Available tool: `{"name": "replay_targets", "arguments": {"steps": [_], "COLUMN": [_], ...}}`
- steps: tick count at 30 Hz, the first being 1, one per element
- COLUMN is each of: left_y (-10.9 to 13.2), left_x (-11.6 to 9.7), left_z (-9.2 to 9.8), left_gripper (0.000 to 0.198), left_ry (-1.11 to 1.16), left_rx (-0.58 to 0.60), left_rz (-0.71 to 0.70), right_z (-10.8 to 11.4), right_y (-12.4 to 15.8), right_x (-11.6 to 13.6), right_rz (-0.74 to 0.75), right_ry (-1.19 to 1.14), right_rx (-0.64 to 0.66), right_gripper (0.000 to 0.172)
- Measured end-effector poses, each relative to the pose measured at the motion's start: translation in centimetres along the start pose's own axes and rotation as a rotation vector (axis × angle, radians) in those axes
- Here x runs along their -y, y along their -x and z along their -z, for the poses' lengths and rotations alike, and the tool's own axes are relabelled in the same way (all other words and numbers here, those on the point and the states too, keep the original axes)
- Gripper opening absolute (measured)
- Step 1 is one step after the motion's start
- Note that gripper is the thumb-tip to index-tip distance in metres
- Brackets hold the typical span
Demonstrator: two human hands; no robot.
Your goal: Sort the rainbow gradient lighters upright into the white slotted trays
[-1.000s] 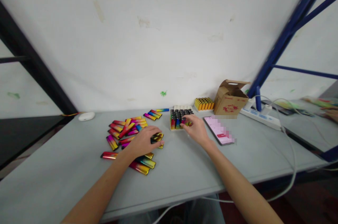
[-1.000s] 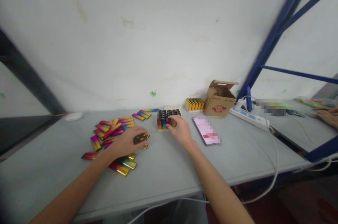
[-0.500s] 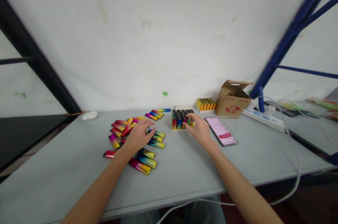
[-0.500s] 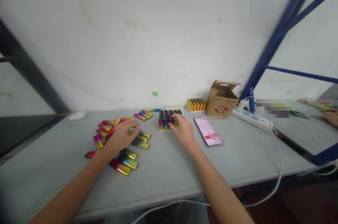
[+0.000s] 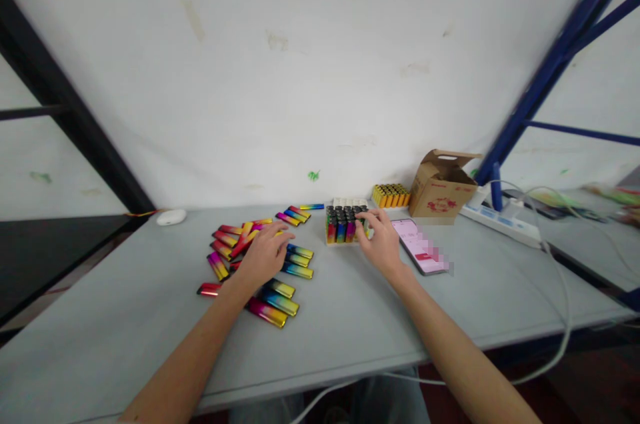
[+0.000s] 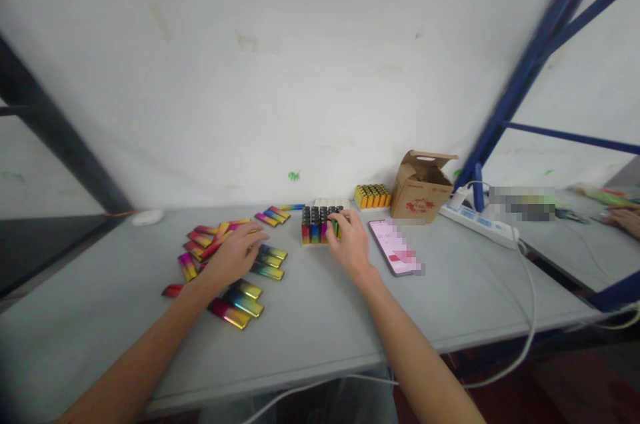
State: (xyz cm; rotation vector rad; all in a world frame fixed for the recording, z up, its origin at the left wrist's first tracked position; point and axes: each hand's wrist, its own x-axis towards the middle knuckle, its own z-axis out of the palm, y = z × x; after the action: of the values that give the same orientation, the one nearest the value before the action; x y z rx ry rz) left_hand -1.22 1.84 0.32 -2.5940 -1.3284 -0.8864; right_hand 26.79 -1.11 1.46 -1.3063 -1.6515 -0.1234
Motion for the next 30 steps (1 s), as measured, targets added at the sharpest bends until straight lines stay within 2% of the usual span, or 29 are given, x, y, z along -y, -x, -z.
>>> {"name": "replay_targets", "arguments": {"steps": [3, 7, 10, 15, 19, 25, 30], "left_y": [0.1, 0.3, 0.4, 0.3, 0.2, 0.2, 0.2], "left_x": [0.1, -0.4, -1.0, -1.7, -2.0, -1.6, -0.5], "left_z": [-0.2, -0.5, -0.5, -0.5, -0.8, -0.9, -0.3], "left_gripper": [0.025, 0.025, 0.027, 0.03, 0.029, 0.027, 0.02], "left_ry": [-0.045, -0.029, -0.024, 0.022, 0.052, 0.009, -0.092], "left_rx": [0.001, 0.062, 0.098, 0.136, 0.111, 0.036, -0.055], "left_rz": [0.015, -0.003, -0.027, -0.067, -0.071, -0.001, 0.033], "right_z": [0.0, -0.6, -1.1, -1.5, -1.6, -1.3, -1.7], "right_y": [0.4, 1.4, 2.0, 2.2, 1.9, 1.5, 1.9], "right_x": [0.8, 2.0, 2.9, 3.3, 2.9, 2.5, 2.5], "right_rz": [0.037, 0.199, 0.338, 0.42, 0.43, 0.336, 0.289], "right_ry": [-0.079, -0.145, -0.142, -0.123, -0.091, 0.019, 0.032], "right_rx": [0.076, 0.436, 0.59, 0.67, 0.677, 0.593, 0.581], "right_gripper": [0.022, 0.024, 0.031, 0.033, 0.029, 0.015, 0.023]}}
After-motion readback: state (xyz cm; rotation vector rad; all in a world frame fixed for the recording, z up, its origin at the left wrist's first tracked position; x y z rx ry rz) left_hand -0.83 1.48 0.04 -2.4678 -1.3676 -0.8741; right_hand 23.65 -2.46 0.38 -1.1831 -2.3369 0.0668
